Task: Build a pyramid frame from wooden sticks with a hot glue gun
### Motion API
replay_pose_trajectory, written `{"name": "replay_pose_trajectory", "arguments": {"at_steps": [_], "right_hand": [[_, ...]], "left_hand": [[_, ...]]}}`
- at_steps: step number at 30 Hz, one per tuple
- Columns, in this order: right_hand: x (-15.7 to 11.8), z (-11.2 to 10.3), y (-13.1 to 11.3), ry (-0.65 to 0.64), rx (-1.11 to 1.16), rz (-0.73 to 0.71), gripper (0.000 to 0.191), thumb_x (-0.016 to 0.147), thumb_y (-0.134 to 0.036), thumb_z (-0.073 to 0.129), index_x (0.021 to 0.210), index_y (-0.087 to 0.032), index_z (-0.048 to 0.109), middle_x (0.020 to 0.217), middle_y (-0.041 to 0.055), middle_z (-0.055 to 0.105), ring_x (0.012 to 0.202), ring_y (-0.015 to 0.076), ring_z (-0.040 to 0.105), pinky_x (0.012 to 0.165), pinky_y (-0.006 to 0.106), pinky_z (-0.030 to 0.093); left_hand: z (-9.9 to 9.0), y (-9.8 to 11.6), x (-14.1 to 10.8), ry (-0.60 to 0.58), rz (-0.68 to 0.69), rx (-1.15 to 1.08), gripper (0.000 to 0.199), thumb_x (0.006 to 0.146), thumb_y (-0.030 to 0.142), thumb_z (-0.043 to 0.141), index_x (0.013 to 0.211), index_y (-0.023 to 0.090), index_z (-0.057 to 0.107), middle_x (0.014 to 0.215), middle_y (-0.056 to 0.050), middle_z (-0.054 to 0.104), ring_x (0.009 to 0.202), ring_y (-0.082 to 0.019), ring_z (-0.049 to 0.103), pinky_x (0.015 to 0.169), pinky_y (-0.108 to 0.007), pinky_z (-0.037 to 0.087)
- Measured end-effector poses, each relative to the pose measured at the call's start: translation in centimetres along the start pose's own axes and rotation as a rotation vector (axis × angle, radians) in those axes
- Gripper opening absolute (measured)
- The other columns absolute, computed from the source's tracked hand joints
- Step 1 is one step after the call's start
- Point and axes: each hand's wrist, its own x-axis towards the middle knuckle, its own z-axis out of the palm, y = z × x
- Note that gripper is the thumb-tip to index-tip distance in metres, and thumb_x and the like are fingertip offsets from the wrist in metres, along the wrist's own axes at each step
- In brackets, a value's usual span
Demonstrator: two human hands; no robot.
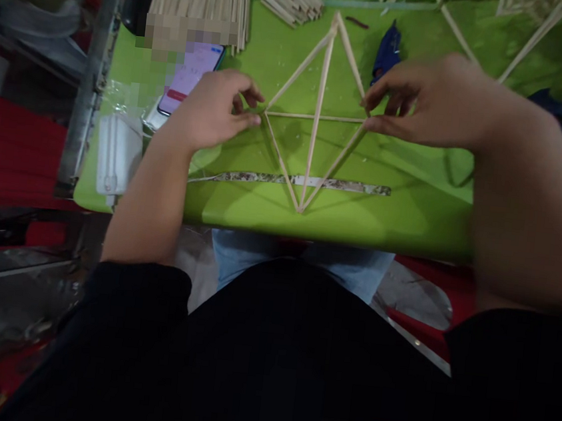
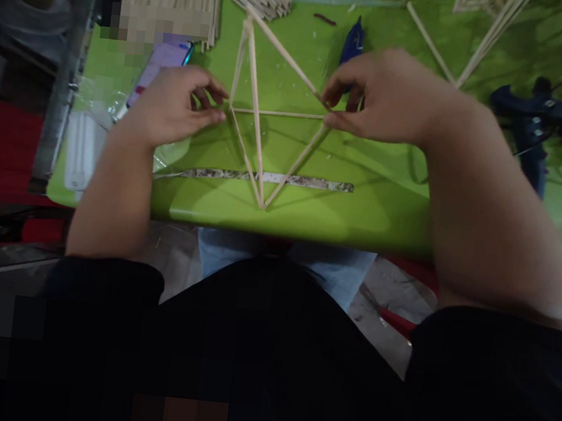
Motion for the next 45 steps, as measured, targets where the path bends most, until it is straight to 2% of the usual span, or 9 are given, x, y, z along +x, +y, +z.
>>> {"name": "replay_pose_trajectory", "arguments": {"at_steps": [3,7,13,17,27,31,35,38,45], "right_hand": [[0.1,0.4,0.1,-0.050,-0.027,0.012,0.030,0.089,-0.028,0.095,0.117,-0.027,0.086,0.101,0.0037,0.085,0.075,0.0183,0.075,0.077,0.036,0.057],[0.6,1.7,1.0,-0.030,-0.078,-0.030,0.025,0.091,-0.037,0.088,0.115,-0.028,0.086,0.112,0.0064,0.085,0.084,0.0199,0.076,0.086,0.039,0.058],[1.8,3.7,1.5,0.050,0.047,-0.091,0.053,0.085,-0.079,0.072,0.100,-0.031,0.086,0.096,0.0090,0.076,0.085,0.0218,0.064,0.090,0.045,0.051],[2.1,3.9,0.8,0.031,0.090,-0.061,0.060,0.082,-0.087,0.067,0.096,-0.032,0.084,0.093,0.0096,0.072,0.080,0.0221,0.057,0.088,0.046,0.047],[1.5,3.1,1.7,0.092,-0.092,-0.038,0.045,0.086,-0.067,0.087,0.101,-0.024,0.082,0.096,0.0100,0.076,0.077,0.0183,0.057,0.081,0.042,0.047],[-0.5,0.2,-0.8,0.111,-0.199,0.068,0.023,0.087,-0.044,0.094,0.093,-0.026,0.081,0.078,0.0036,0.074,0.065,0.0183,0.058,0.069,0.039,0.041],[-1.7,-0.9,-4.9,0.092,-0.135,0.068,0.027,0.082,-0.044,0.097,0.090,-0.029,0.075,0.079,0.0044,0.075,0.069,0.0240,0.064,0.067,0.041,0.042],[-1.7,0.1,-7.2,0.224,-0.082,0.110,0.027,0.092,-0.045,0.087,0.088,-0.028,0.065,0.081,0.0065,0.073,0.071,0.0264,0.065,0.072,0.046,0.049],[-0.2,5.6,-8.1,0.062,0.028,-0.177,0.025,0.107,-0.039,0.060,0.110,-0.025,0.081,0.112,0.0116,0.083,0.101,0.0324,0.076,0.099,0.052,0.062]], "left_hand": [[0.5,-0.3,0.6,0.009,0.028,-0.011,0.028,0.094,0.033,0.085,0.122,0.028,0.082,0.119,-0.004,0.082,0.097,-0.019,0.071,0.099,-0.042,0.060],[0.6,-0.4,1.0,0.041,0.118,-0.003,0.024,0.102,0.049,0.082,0.111,0.027,0.083,0.113,-0.003,0.079,0.093,-0.018,0.068,0.100,-0.043,0.059],[0.8,-1.5,1.6,0.021,0.201,0.000,0.044,0.104,0.064,0.079,0.123,0.025,0.083,0.131,-0.006,0.073,0.091,-0.013,0.061,0.095,-0.041,0.059],[1.5,-2.6,2.1,0.049,0.265,-0.042,0.042,0.100,0.070,0.078,0.113,0.031,0.085,0.126,-0.006,0.074,0.095,-0.017,0.063,0.094,-0.042,0.063],[1.4,-2.3,2.2,0.063,0.288,-0.046,0.025,0.097,0.055,0.078,0.106,0.033,0.086,0.132,-0.011,0.077,0.108,-0.028,0.075,0.103,-0.053,0.066],[1.2,-2.1,1.9,0.054,0.268,-0.041,0.029,0.097,0.058,0.077,0.107,0.032,0.086,0.131,-0.012,0.077,0.101,-0.025,0.074,0.101,-0.048,0.067],[1.1,-1.8,1.8,0.044,0.261,-0.031,0.030,0.098,0.056,0.077,0.107,0.029,0.086,0.127,-0.013,0.078,0.097,-0.024,0.073,0.098,-0.047,0.067],[1.1,-1.7,1.8,0.052,0.250,-0.005,0.029,0.099,0.057,0.075,0.106,0.032,0.086,0.123,-0.011,0.081,0.098,-0.024,0.074,0.099,-0.046,0.066],[1.1,-1.5,2.0,0.085,0.302,0.029,0.032,0.104,0.051,0.073,0.107,0.024,0.088,0.108,-0.013,0.084,0.097,-0.029,0.077,0.095,-0.050,0.061]]}}
